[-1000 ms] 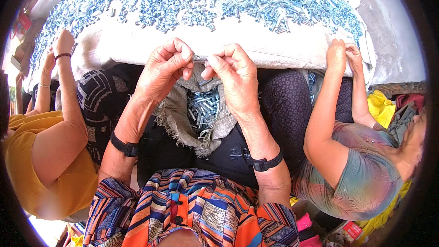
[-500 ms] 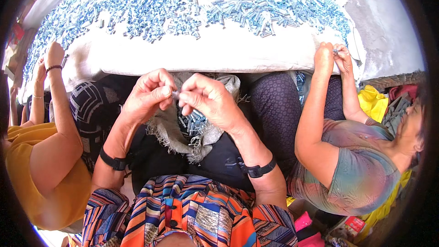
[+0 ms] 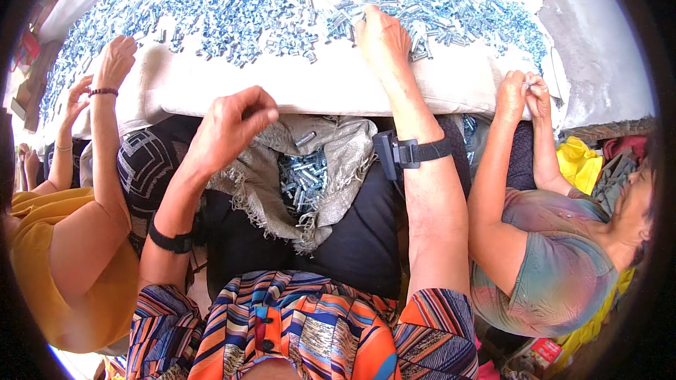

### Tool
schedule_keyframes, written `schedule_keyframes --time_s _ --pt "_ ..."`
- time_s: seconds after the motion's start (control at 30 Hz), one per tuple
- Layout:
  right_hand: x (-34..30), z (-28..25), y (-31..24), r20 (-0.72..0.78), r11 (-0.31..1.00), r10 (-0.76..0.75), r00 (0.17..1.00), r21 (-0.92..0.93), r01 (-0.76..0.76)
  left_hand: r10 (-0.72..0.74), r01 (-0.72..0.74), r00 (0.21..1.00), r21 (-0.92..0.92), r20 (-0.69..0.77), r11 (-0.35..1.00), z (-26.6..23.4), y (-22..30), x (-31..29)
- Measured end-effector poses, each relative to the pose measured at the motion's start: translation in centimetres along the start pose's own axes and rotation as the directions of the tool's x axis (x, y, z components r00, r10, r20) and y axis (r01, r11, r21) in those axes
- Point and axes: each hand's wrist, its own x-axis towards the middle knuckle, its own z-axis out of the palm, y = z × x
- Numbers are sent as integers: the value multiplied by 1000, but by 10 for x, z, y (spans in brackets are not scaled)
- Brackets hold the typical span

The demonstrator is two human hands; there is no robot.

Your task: Manually assemble small metal bolt-like components by inserting and securing pieces together.

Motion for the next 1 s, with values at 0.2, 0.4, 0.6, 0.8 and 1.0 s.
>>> schedule_keyframes --time_s 0.2,0.4,0.6,0.8,1.0 --pt "-5 -5 -14 77 990 51 996 129 -61 239 -177 945 265 -225 948 24 -16 51" --pt "-9 -7 -16 47 957 115 992 262 -123 258 -142 947 473 -190 869 43 -17 80" --pt "-41 -38 -26 284 366 187 941 868 -335 276 -132 932 490 -236 862 44 -29 95" --pt "-84 -52 -40 468 -120 121 875 882 -455 156 -135 952 97 -265 986 28 -20 70" --pt "-104 -58 -66 481 -187 100 871 869 -459 -44 22 999 -766 -9 643 25 -5 25"
